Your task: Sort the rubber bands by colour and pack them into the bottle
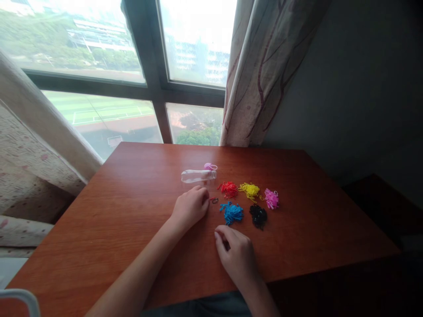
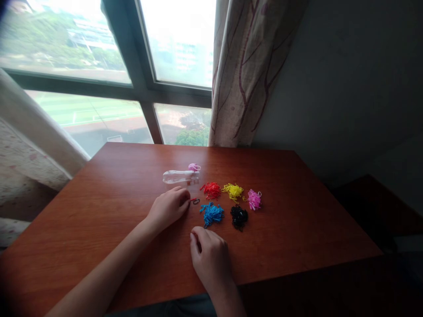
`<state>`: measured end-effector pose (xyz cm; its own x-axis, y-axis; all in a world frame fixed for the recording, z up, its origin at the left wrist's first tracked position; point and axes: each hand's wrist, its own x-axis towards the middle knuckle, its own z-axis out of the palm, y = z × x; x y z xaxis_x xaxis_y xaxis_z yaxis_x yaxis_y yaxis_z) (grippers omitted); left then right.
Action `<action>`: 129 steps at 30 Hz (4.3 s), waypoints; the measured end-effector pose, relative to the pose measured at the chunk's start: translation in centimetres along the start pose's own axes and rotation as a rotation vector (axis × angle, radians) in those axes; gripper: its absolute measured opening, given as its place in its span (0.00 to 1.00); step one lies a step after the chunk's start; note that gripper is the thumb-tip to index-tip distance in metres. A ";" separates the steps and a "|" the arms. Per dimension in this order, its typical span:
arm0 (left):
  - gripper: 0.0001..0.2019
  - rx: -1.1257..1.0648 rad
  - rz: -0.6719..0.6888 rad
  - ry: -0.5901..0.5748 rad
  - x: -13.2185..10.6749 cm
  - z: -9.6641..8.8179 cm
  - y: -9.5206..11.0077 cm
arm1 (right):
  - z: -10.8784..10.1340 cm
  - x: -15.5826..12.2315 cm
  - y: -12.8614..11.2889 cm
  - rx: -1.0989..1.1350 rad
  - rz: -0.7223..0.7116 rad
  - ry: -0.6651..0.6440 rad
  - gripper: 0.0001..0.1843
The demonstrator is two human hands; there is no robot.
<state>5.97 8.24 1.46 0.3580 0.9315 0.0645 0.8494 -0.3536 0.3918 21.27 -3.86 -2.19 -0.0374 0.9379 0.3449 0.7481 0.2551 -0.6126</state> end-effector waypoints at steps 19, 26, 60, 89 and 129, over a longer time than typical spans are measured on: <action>0.07 -0.108 0.153 0.088 5.7 1.1 3.8 | -0.3 0.1 -0.3 0.049 0.012 -0.037 0.11; 0.07 -0.128 0.165 0.067 4.2 0.5 2.2 | -0.2 0.0 -0.3 0.045 0.018 -0.041 0.11; 0.07 -0.134 0.061 0.050 -2.2 -1.1 -4.2 | 3.4 7.5 -4.3 -0.444 0.301 -0.137 0.06; 0.09 -0.077 0.014 0.036 -2.1 -1.3 -3.9 | -6.5 -0.9 7.6 -0.225 0.230 0.336 0.22; 0.08 -0.084 0.039 0.024 -2.2 -1.2 -4.1 | -2.6 10.8 -1.3 -0.571 0.167 -0.383 0.11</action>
<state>1.27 7.73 0.86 0.3798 0.9194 0.1022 0.7991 -0.3818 0.4644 21.63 5.32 4.18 -0.0437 0.9973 -0.0597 0.9908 0.0356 -0.1308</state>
